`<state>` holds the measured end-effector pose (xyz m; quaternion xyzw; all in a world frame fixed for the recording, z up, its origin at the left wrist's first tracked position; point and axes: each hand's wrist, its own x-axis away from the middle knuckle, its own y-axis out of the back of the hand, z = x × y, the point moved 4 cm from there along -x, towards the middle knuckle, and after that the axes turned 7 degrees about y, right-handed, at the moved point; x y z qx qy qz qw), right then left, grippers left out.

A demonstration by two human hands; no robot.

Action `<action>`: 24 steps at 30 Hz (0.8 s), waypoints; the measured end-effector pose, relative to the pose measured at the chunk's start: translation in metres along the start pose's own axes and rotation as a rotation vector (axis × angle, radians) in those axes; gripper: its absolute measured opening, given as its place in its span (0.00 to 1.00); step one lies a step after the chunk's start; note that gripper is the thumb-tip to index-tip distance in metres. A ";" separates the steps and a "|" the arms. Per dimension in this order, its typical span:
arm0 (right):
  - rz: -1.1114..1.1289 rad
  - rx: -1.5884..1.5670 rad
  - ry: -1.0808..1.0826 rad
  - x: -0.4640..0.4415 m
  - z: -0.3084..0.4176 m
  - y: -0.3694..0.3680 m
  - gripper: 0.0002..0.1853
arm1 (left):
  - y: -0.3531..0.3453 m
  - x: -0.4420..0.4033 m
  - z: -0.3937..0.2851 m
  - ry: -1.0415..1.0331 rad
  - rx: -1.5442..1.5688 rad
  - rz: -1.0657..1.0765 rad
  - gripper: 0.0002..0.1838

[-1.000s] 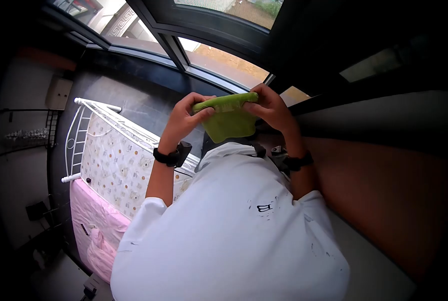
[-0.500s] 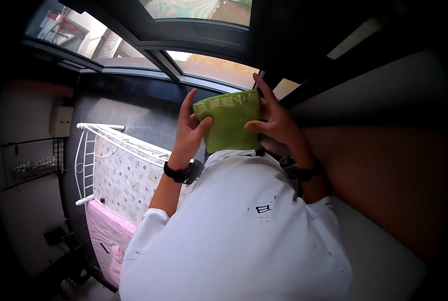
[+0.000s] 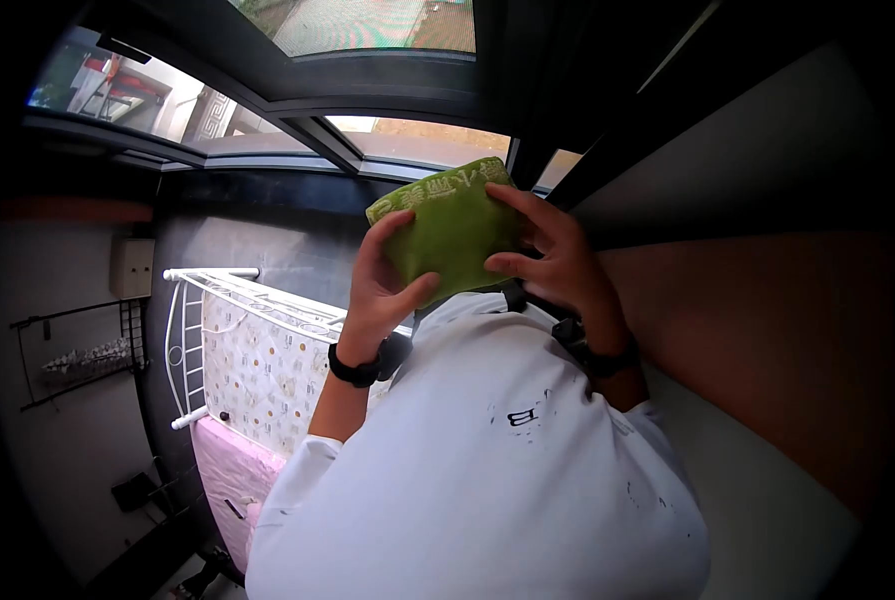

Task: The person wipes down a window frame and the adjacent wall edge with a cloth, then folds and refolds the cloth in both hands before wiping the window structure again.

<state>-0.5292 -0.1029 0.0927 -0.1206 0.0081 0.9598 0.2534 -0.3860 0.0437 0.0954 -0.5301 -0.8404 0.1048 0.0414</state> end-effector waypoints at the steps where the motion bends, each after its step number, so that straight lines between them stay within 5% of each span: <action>1: -0.006 0.090 0.031 -0.002 0.005 -0.001 0.34 | 0.000 -0.001 -0.002 0.001 -0.001 -0.003 0.31; 3: -0.012 0.179 0.064 -0.002 0.008 -0.001 0.38 | -0.003 -0.003 -0.003 0.036 -0.067 0.050 0.41; 7: -0.018 0.356 0.165 -0.001 0.007 0.003 0.44 | 0.004 -0.003 0.002 -0.008 -0.358 0.024 0.45; 9: -0.035 0.408 0.213 0.000 0.010 0.004 0.43 | -0.001 -0.004 -0.007 -0.186 -0.661 0.047 0.46; 14: -0.024 0.590 0.394 0.003 0.030 0.011 0.31 | -0.010 -0.004 -0.021 -0.244 -0.774 0.022 0.46; 24: 0.019 0.926 0.575 0.017 0.062 0.024 0.30 | -0.009 -0.007 -0.027 -0.629 -0.982 -0.026 0.34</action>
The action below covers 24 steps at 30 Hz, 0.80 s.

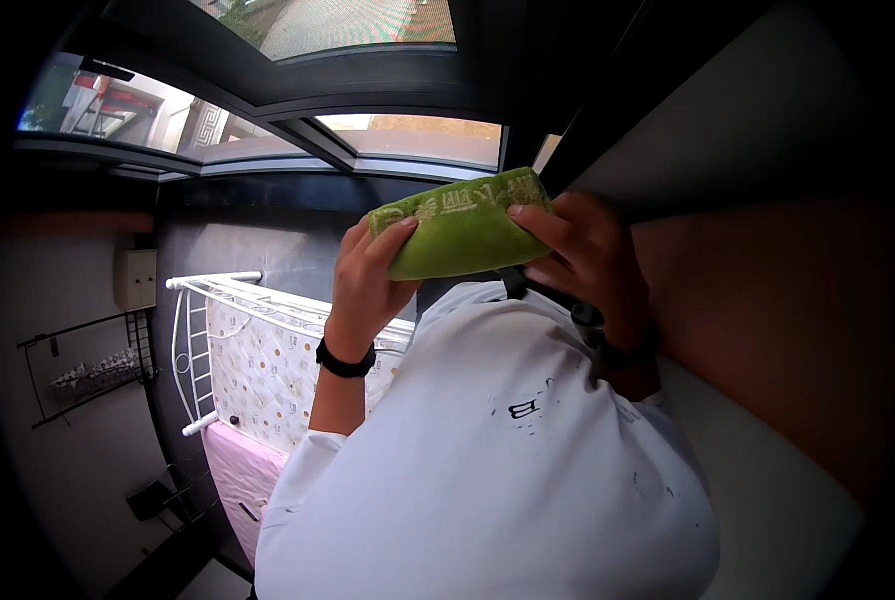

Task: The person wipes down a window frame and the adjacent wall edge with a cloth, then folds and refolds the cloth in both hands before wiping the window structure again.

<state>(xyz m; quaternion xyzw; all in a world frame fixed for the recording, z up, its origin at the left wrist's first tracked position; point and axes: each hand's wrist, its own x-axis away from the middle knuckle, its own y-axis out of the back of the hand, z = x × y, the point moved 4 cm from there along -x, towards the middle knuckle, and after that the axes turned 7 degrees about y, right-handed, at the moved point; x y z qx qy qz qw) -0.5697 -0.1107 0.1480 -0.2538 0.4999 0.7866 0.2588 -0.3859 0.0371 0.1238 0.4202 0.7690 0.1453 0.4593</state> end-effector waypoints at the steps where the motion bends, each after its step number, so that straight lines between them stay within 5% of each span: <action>1: -0.006 -0.006 0.016 0.000 0.002 0.003 0.30 | 0.001 -0.002 -0.002 -0.008 0.006 0.004 0.34; 7: -0.161 -0.025 -0.014 0.010 0.003 0.005 0.31 | -0.008 -0.011 -0.015 0.017 0.079 0.001 0.20; 11: -0.256 -0.240 -0.164 0.023 -0.004 0.004 0.28 | -0.025 -0.009 -0.009 0.117 0.445 -0.069 0.26; 15: -0.263 -0.285 -0.251 0.035 -0.006 0.013 0.27 | -0.029 -0.011 -0.018 0.268 0.805 0.175 0.26; 17: -0.333 -0.516 -0.260 0.051 -0.020 0.006 0.26 | -0.027 -0.032 -0.029 0.066 0.562 0.259 0.14; 19: -0.471 -0.486 -0.231 0.051 -0.023 0.012 0.26 | -0.035 -0.041 -0.038 0.171 0.652 0.351 0.12; 21: -0.605 -0.450 -0.198 0.050 -0.018 0.019 0.26 | -0.045 -0.049 -0.041 0.090 0.659 0.288 0.09; 24: -0.652 -0.503 -0.467 0.044 -0.016 0.017 0.25 | -0.048 -0.053 -0.033 0.158 0.724 0.115 0.13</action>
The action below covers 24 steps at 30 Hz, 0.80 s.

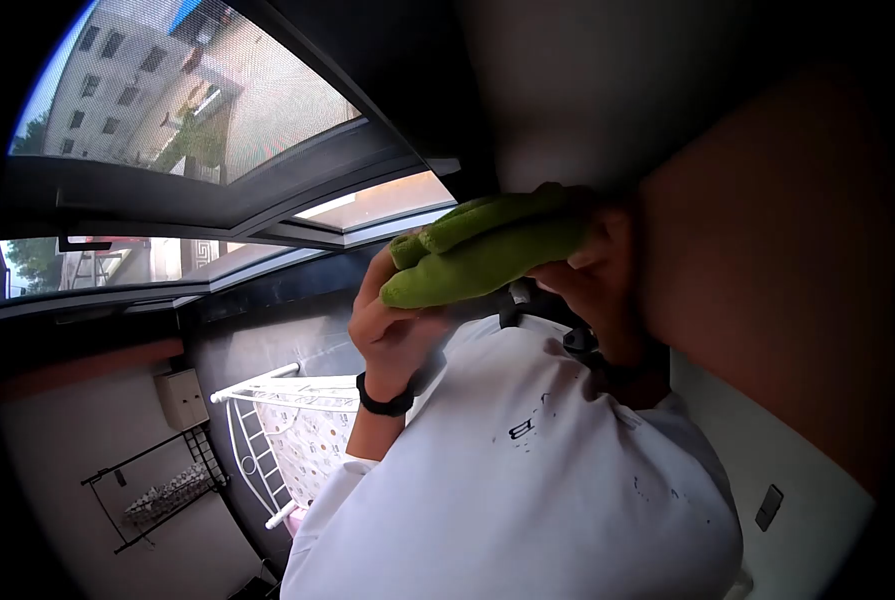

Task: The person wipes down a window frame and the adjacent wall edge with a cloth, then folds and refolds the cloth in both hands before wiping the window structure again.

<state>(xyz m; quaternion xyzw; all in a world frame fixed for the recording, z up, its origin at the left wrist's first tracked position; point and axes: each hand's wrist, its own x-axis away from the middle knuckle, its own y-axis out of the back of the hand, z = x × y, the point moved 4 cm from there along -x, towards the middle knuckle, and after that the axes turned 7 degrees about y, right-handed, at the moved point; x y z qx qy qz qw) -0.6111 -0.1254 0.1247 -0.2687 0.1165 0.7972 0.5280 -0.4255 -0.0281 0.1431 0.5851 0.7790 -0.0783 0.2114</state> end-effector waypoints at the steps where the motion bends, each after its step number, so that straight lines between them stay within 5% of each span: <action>1: -0.117 -0.115 0.040 0.000 -0.002 -0.002 0.26 | -0.001 -0.005 0.002 -0.006 -0.001 0.017 0.13; 3: -0.249 -0.232 0.089 -0.003 -0.003 0.002 0.26 | -0.001 -0.021 0.003 -0.108 0.274 -0.005 0.22; 5: -0.086 -0.061 0.116 -0.015 -0.002 0.004 0.26 | -0.006 -0.036 -0.001 -0.084 0.296 0.008 0.34; 8: -0.086 -0.018 0.223 -0.029 0.001 0.008 0.25 | -0.007 -0.048 -0.009 -0.060 0.196 0.018 0.38; 10: -0.077 0.035 0.261 -0.034 0.006 0.008 0.24 | -0.007 -0.051 -0.012 -0.190 -0.298 0.152 0.43; 17: -0.103 0.222 0.383 -0.052 0.018 0.016 0.24 | -0.027 -0.054 -0.040 -0.440 -0.453 0.077 0.37; 24: -0.124 -0.104 0.298 -0.048 0.022 0.022 0.25 | -0.024 -0.064 -0.032 -0.262 -0.208 0.019 0.33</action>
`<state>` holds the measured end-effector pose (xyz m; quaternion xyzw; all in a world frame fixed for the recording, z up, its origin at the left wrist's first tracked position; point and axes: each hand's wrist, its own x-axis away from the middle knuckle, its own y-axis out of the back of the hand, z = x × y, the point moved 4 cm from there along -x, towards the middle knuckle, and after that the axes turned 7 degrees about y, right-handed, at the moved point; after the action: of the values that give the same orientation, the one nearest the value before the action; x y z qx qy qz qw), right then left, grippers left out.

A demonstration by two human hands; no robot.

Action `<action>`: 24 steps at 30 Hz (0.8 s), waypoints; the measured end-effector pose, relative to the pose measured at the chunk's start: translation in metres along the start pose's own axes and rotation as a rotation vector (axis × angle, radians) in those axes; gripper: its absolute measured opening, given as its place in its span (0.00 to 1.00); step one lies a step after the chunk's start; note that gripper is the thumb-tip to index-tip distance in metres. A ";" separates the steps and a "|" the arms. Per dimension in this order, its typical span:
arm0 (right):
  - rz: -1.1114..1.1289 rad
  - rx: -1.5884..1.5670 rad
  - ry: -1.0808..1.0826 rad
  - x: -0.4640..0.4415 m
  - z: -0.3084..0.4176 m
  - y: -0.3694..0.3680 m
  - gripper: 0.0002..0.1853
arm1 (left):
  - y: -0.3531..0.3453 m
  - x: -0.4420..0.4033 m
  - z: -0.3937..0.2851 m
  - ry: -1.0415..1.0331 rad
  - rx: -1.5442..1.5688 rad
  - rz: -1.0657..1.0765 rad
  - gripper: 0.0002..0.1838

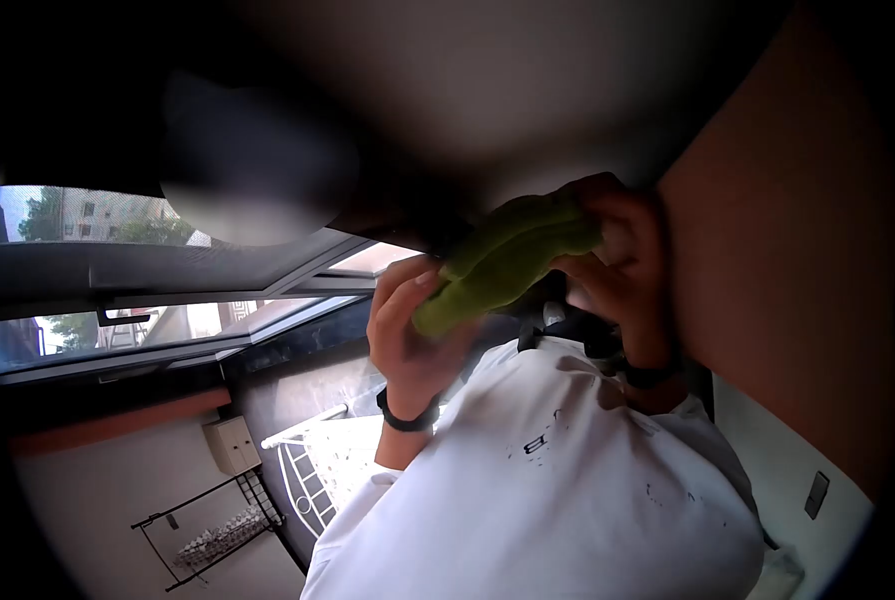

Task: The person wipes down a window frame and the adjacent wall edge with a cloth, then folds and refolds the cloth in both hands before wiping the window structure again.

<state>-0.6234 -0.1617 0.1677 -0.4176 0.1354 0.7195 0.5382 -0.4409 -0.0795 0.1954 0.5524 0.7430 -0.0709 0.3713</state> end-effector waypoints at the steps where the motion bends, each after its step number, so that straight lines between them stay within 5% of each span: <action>1: -0.092 0.008 -0.096 0.002 -0.002 -0.002 0.25 | -0.001 -0.001 0.000 0.016 -0.056 -0.017 0.32; 3: -0.194 0.020 -0.186 0.002 -0.005 -0.003 0.25 | -0.004 -0.003 -0.001 0.000 -0.085 -0.016 0.32; 11: -0.075 0.629 0.144 -0.027 0.021 -0.013 0.24 | 0.007 0.001 -0.039 -0.162 -0.234 0.028 0.24; 18: -0.160 0.382 -0.048 -0.022 0.014 -0.032 0.22 | -0.009 -0.004 -0.051 -0.205 -0.221 0.152 0.26; 21: -0.396 0.141 -0.039 -0.021 0.011 -0.027 0.22 | -0.008 -0.001 -0.042 -0.193 -0.178 0.170 0.26; 23: -0.066 0.582 0.106 -0.024 0.017 -0.026 0.22 | -0.011 0.001 -0.039 -0.219 -0.182 0.168 0.29; 24: -0.075 0.585 0.108 -0.024 0.018 -0.024 0.22 | -0.014 0.002 -0.039 -0.245 -0.192 0.162 0.33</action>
<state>-0.6089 -0.1567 0.2025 -0.2872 0.3500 0.6063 0.6538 -0.4717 -0.0635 0.2175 0.5596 0.6484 -0.0362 0.5149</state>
